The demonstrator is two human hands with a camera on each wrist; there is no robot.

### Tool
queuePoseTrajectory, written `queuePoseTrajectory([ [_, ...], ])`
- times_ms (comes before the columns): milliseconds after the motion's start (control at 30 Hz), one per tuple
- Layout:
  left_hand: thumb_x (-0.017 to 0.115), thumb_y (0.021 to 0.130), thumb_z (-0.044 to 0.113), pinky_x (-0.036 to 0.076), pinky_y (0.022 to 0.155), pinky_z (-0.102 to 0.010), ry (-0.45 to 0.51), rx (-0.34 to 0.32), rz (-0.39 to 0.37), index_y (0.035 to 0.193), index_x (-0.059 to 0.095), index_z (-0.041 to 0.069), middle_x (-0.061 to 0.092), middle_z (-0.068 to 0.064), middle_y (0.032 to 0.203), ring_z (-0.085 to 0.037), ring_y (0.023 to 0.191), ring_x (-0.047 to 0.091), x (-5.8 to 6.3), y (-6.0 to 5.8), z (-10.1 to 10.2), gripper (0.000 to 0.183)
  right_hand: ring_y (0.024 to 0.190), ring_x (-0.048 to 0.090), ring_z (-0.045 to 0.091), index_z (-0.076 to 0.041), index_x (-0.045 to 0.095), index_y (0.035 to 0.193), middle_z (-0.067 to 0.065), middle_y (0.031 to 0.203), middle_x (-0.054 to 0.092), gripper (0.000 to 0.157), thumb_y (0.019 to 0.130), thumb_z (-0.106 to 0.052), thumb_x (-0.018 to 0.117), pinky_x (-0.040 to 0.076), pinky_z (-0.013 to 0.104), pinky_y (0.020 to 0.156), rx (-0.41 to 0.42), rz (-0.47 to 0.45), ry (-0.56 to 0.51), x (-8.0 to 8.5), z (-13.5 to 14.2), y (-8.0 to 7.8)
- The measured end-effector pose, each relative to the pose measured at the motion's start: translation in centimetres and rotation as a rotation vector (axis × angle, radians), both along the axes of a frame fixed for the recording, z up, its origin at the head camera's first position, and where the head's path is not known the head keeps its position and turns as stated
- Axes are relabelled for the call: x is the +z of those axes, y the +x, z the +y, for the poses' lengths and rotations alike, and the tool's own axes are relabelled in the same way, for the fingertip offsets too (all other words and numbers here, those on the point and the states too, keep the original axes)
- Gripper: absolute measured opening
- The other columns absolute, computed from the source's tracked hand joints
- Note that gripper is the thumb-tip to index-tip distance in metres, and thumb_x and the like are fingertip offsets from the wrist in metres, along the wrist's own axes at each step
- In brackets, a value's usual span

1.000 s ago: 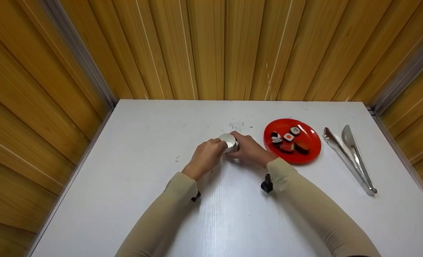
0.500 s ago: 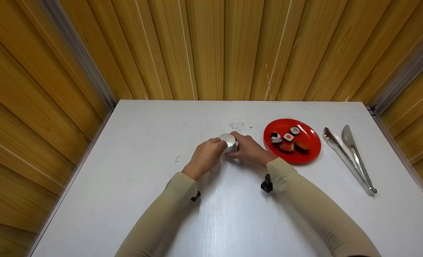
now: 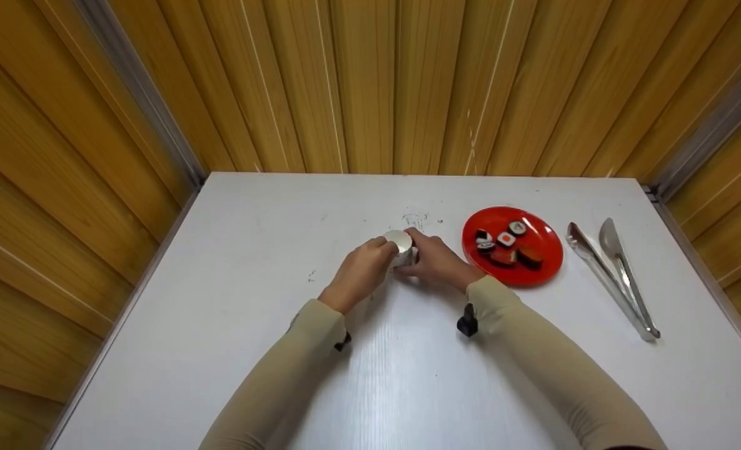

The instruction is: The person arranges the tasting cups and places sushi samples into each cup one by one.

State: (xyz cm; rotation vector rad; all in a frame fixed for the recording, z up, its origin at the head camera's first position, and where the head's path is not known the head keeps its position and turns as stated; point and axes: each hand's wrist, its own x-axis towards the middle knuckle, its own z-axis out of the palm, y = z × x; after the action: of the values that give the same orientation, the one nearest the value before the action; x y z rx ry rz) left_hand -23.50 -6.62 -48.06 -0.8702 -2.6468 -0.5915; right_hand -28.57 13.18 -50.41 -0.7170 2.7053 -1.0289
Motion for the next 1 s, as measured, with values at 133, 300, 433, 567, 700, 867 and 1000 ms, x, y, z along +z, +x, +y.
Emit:
queuePoseTrajectory([
  [133, 0.059, 0.104, 0.006, 0.056, 0.070, -0.032, 0.018, -0.011, 0.016, 0.103, 0.070, 0.003, 0.067, -0.008, 0.098, -0.019, 0.084, 0.066, 0.2, 0.0, 0.0, 0.011, 0.117, 0.063, 0.023, -0.013, 0.054, 0.138, 0.005, 0.132, 0.067, 0.066, 0.083, -0.025, 0.088, 0.049, 0.043, 0.102, 0.020, 0.004, -0.010, -0.1, 0.0, 0.0],
  [300, 0.059, 0.103, 0.004, 0.054, 0.068, -0.031, 0.043, -0.025, 0.037, 0.101, 0.069, 0.004, 0.064, -0.007, 0.095, -0.017, 0.079, 0.060, 0.4, 0.1, -0.1, 0.011, 0.118, 0.063, 0.022, -0.011, 0.055, 0.140, 0.005, 0.133, 0.067, 0.067, 0.084, -0.024, 0.088, 0.049, 0.042, 0.102, 0.033, 0.016, -0.031, -0.2, 0.1, 0.0],
  [433, 0.060, 0.103, 0.004, 0.056, 0.071, -0.032, 0.069, -0.037, 0.053, 0.101, 0.069, 0.004, 0.064, -0.008, 0.096, -0.018, 0.083, 0.061, 0.7, 0.2, -0.1, 0.009, 0.119, 0.063, 0.023, -0.011, 0.053, 0.145, 0.006, 0.134, 0.067, 0.071, 0.084, -0.025, 0.088, 0.048, 0.042, 0.103, 0.023, 0.014, -0.041, -0.2, 0.1, 0.1],
  [567, 0.061, 0.102, 0.005, 0.057, 0.074, -0.032, 0.086, -0.035, 0.071, 0.102, 0.069, 0.003, 0.066, -0.008, 0.099, -0.019, 0.088, 0.064, 0.9, 0.2, -0.2, 0.008, 0.118, 0.062, 0.022, -0.014, 0.049, 0.149, 0.006, 0.134, 0.066, 0.076, 0.085, -0.027, 0.087, 0.048, 0.042, 0.103, 0.011, -0.004, -0.035, -0.2, 0.1, 0.2],
  [700, 0.062, 0.102, 0.005, 0.057, 0.077, -0.031, 0.094, -0.026, 0.085, 0.105, 0.069, 0.003, 0.067, -0.009, 0.102, -0.019, 0.091, 0.066, 1.2, 0.2, -0.4, 0.008, 0.118, 0.061, 0.022, -0.016, 0.046, 0.152, 0.006, 0.135, 0.066, 0.079, 0.085, -0.027, 0.087, 0.048, 0.044, 0.104, 0.004, -0.030, -0.019, -0.1, 0.0, 0.2],
  [867, 0.063, 0.102, 0.006, 0.058, 0.082, -0.030, 0.094, -0.019, 0.112, 0.111, 0.071, 0.002, 0.068, -0.009, 0.106, -0.019, 0.097, 0.068, 1.5, 0.3, -0.8, 0.012, 0.119, 0.063, 0.023, -0.015, 0.050, 0.147, 0.008, 0.133, 0.067, 0.075, 0.084, -0.025, 0.088, 0.048, 0.045, 0.104, -0.003, -0.035, -0.001, 0.0, 0.0, 0.2],
  [1000, 0.064, 0.102, 0.006, 0.058, 0.084, -0.030, 0.100, -0.010, 0.147, 0.112, 0.071, 0.002, 0.069, -0.009, 0.107, -0.020, 0.100, 0.068, 1.6, 0.3, -1.2, 0.014, 0.113, 0.065, 0.023, -0.014, 0.056, 0.137, 0.007, 0.126, 0.070, 0.064, 0.083, -0.025, 0.088, 0.050, 0.046, 0.101, -0.006, -0.010, 0.012, 0.0, 0.0, 0.1],
])
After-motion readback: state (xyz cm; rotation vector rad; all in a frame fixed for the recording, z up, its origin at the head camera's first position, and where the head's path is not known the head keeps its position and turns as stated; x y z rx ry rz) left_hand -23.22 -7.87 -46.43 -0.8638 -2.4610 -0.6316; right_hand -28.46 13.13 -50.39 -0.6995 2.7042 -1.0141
